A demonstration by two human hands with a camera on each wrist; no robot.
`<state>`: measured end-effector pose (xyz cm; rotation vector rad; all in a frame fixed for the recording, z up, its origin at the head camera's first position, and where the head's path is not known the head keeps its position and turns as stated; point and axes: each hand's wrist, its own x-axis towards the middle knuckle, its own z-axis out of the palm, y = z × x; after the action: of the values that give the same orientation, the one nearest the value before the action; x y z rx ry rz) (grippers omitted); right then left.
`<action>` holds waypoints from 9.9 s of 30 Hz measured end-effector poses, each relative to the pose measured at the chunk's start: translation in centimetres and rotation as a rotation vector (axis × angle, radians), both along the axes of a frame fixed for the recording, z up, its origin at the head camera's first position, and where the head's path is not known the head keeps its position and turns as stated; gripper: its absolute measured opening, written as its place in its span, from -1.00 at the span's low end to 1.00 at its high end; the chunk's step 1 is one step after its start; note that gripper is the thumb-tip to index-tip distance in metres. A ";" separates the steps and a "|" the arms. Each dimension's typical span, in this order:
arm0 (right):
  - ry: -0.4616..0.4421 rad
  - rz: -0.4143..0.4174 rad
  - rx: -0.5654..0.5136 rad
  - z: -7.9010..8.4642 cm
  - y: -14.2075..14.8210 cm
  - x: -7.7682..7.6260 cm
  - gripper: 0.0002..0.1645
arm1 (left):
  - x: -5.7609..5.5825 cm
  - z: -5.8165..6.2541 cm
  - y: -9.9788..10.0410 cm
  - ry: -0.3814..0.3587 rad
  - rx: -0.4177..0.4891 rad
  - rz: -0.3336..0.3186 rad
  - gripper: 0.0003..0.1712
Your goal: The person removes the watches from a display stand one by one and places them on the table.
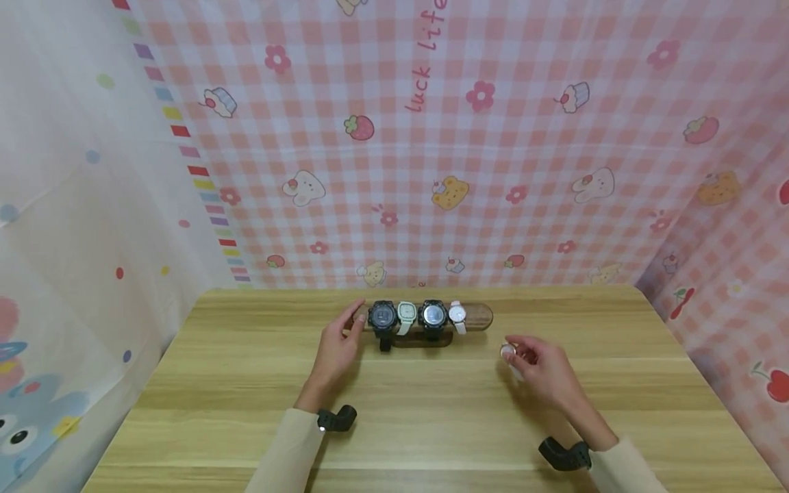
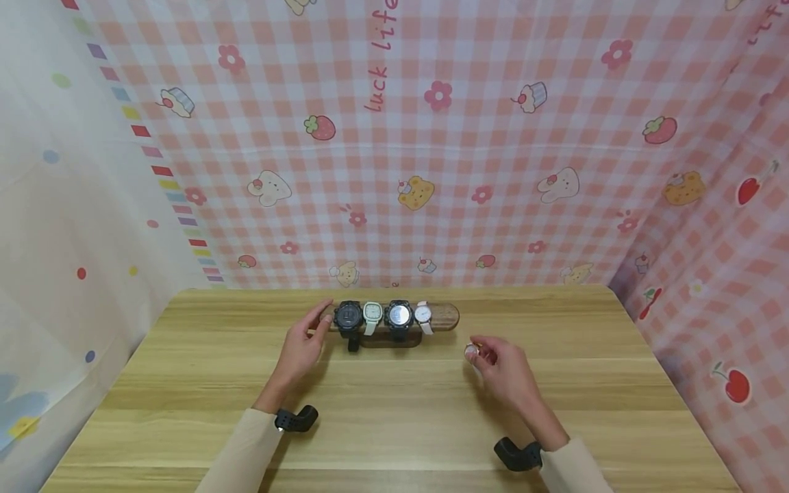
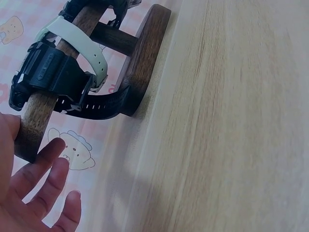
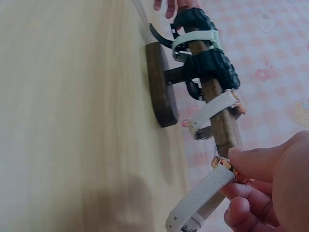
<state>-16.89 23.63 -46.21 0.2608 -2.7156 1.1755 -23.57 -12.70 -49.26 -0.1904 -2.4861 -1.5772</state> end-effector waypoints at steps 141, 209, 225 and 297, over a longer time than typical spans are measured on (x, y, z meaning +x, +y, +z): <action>-0.025 0.012 -0.172 0.8 -7.3 -6.6 -0.58 | -0.1 -0.6 0.0 0.007 0.059 0.006 -0.57; 0.056 -0.010 -0.133 3.1 -2.4 -1.6 -0.61 | 0.1 -0.6 0.0 0.018 0.058 0.017 -0.58; 0.002 0.063 -0.168 3.3 -5.0 0.1 -0.61 | 0.2 -0.5 0.1 0.036 0.066 0.017 -0.59; -0.051 0.063 0.037 -3.5 -9.0 1.5 -0.67 | 0.2 -0.5 0.2 0.015 0.090 0.023 -0.58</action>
<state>-15.40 14.62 -49.75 0.3284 -2.7953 1.1640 -23.38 -12.47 -49.75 -0.1600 -2.3913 -1.6676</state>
